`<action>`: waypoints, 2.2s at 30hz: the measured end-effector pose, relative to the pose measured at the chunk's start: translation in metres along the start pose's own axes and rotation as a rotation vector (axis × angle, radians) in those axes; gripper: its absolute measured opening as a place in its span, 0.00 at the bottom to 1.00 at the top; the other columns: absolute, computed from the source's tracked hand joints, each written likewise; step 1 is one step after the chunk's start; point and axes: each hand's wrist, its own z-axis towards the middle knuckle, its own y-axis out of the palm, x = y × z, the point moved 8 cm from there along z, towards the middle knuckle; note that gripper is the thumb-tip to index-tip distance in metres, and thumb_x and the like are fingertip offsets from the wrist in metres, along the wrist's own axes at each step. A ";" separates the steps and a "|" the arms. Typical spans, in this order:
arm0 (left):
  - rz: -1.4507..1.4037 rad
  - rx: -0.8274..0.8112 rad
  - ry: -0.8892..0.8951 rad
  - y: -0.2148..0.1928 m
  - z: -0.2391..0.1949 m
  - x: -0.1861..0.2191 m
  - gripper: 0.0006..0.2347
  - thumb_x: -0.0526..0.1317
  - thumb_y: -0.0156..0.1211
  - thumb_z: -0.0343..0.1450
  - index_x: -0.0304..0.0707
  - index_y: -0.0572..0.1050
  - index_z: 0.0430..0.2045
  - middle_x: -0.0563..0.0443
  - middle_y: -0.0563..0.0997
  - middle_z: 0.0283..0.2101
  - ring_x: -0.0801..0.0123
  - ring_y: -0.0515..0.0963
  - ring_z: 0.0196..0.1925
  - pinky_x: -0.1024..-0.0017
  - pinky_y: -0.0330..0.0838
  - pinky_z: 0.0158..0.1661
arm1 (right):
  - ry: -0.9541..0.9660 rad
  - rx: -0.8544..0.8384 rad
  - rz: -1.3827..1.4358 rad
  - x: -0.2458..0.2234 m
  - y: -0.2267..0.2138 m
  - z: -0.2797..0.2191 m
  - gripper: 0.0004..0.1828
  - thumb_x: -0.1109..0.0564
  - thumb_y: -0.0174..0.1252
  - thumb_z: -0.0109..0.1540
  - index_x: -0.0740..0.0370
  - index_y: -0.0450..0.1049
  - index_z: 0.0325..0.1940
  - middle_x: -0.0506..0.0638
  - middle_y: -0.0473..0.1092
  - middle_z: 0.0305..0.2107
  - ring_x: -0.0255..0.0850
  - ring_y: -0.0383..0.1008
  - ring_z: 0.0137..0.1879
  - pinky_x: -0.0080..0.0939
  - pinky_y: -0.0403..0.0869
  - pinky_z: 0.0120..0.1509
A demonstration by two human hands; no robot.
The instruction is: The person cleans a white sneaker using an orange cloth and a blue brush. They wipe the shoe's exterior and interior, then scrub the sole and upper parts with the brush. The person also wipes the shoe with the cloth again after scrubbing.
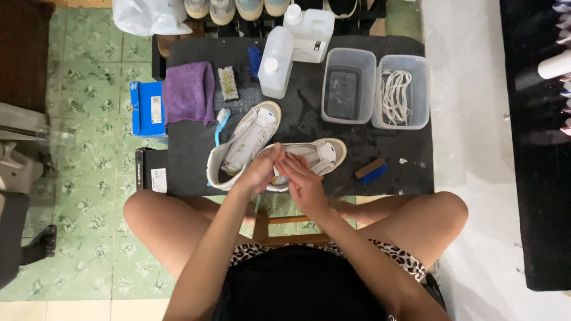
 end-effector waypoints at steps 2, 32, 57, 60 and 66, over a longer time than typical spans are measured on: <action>0.027 0.008 -0.012 -0.023 0.025 -0.035 0.18 0.52 0.46 0.79 0.32 0.74 0.37 0.43 0.78 0.26 0.61 0.82 0.28 0.68 0.78 0.32 | -0.089 -0.020 -0.005 0.016 -0.002 -0.006 0.23 0.56 0.45 0.66 0.63 0.77 0.61 0.57 0.74 0.60 0.54 0.72 0.67 0.56 0.65 0.75; -0.133 0.026 -0.289 -0.007 0.019 -0.017 0.29 0.62 0.41 0.76 0.32 0.57 0.58 0.40 0.60 0.52 0.50 0.69 0.48 0.48 0.71 0.46 | -0.114 0.097 -0.041 -0.002 -0.024 0.006 0.21 0.72 0.46 0.64 0.68 0.79 0.55 0.63 0.74 0.57 0.59 0.73 0.65 0.57 0.73 0.68; -0.093 -0.082 -0.264 0.009 0.013 -0.010 0.33 0.64 0.46 0.75 0.34 0.59 0.63 0.31 0.76 0.54 0.43 0.81 0.52 0.40 0.76 0.51 | 0.210 0.302 -0.163 0.077 -0.079 -0.017 0.18 0.66 0.61 0.61 0.66 0.78 0.56 0.59 0.78 0.49 0.58 0.77 0.57 0.52 0.75 0.63; 0.285 -0.014 -0.158 0.035 -0.050 0.063 0.38 0.63 0.52 0.71 0.20 0.66 0.61 0.15 0.72 0.58 0.35 0.75 0.59 0.48 0.74 0.54 | 0.570 0.366 0.249 0.034 -0.094 0.007 0.16 0.61 0.64 0.63 0.70 0.78 0.54 0.61 0.79 0.44 0.49 0.80 0.52 0.49 0.77 0.56; 0.701 0.112 0.462 0.040 -0.083 0.103 0.16 0.52 0.68 0.67 0.41 0.79 0.37 0.47 0.86 0.33 0.55 0.86 0.42 0.60 0.79 0.45 | 0.746 0.350 0.688 0.034 -0.059 0.031 0.13 0.63 0.67 0.60 0.66 0.80 0.49 0.52 0.76 0.31 0.38 0.77 0.37 0.40 0.79 0.45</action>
